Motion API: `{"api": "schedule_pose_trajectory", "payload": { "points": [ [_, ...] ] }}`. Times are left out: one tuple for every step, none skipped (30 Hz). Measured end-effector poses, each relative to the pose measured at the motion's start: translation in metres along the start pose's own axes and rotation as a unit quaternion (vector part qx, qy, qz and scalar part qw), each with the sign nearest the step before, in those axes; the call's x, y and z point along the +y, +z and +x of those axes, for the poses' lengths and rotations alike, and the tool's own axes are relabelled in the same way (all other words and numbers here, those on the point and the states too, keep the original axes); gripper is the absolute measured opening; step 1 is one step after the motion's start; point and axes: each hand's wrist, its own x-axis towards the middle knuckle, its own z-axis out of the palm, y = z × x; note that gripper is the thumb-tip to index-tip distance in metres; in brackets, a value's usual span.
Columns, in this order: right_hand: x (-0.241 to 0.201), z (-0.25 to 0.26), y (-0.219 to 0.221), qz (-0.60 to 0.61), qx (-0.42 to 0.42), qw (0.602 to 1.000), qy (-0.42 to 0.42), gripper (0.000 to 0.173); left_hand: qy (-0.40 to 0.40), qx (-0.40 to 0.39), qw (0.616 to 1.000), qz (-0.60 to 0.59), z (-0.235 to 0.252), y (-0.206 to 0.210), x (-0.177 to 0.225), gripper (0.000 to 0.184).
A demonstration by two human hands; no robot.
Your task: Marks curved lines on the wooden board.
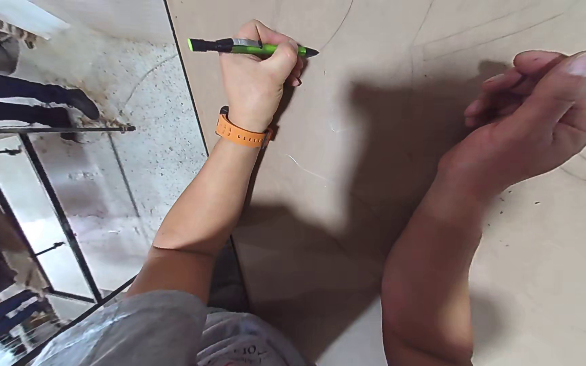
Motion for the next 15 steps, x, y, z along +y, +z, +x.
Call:
{"api": "schedule_pose_trajectory", "payload": {
  "points": [
    [-0.001,0.0,0.001,-0.002,0.004,1.0,0.0,0.04,0.001,-0.005,1.0,-0.002,-0.001,-0.001,0.0,0.007],
    [-0.001,0.0,0.002,-0.004,0.008,1.0,0.001,0.039,0.004,-0.011,1.0,-0.004,-0.004,-0.001,0.0,0.007],
    [-0.001,0.0,0.002,-0.003,0.01,1.0,0.002,0.039,0.008,-0.019,1.0,-0.004,-0.008,-0.003,0.0,0.007],
    [-0.001,0.0,0.002,-0.002,0.01,1.0,0.001,0.039,0.01,-0.027,1.0,-0.004,-0.011,-0.004,0.0,0.008],
    [-0.001,0.001,0.002,0.001,0.009,1.0,0.0,0.039,0.013,-0.032,0.999,-0.004,-0.014,-0.005,0.0,0.007],
    [-0.001,0.001,0.002,0.002,0.009,1.0,-0.001,0.039,0.015,-0.034,0.999,-0.006,-0.016,-0.005,0.0,0.007],
    [0.0,0.001,0.002,0.001,0.009,1.0,-0.001,0.039,0.015,-0.032,0.999,-0.009,-0.016,-0.005,-0.001,0.007],
    [0.0,0.001,0.002,0.002,0.009,1.0,-0.002,0.04,0.013,-0.028,0.999,-0.012,-0.014,-0.004,-0.001,0.007],
    [-0.001,0.001,0.003,0.002,0.008,1.0,-0.003,0.039,0.012,-0.022,1.0,-0.013,-0.011,-0.003,-0.001,0.008],
    [-0.001,0.001,0.003,0.002,0.008,1.0,-0.003,0.039,0.01,-0.018,1.0,-0.012,-0.007,-0.002,-0.001,0.008],
    [-0.001,0.001,0.002,0.001,0.005,1.0,-0.003,0.04,0.009,-0.017,1.0,-0.011,-0.004,-0.001,-0.001,0.008],
    [0.0,0.0,0.0,0.001,0.001,1.0,-0.004,0.04,0.008,-0.016,1.0,-0.011,-0.001,0.0,-0.001,0.007],
    [0.0,-0.001,-0.001,-0.002,-0.003,1.0,-0.005,0.04,0.006,-0.016,1.0,-0.009,0.002,0.0,-0.001,0.007],
    [0.001,-0.001,-0.002,-0.004,-0.005,1.0,-0.008,0.04,0.003,-0.016,1.0,-0.008,0.003,0.001,0.0,0.007],
    [0.002,-0.001,-0.002,-0.006,-0.006,1.0,-0.01,0.04,0.001,-0.016,1.0,-0.008,0.004,0.001,0.0,0.007]
  ]
}}
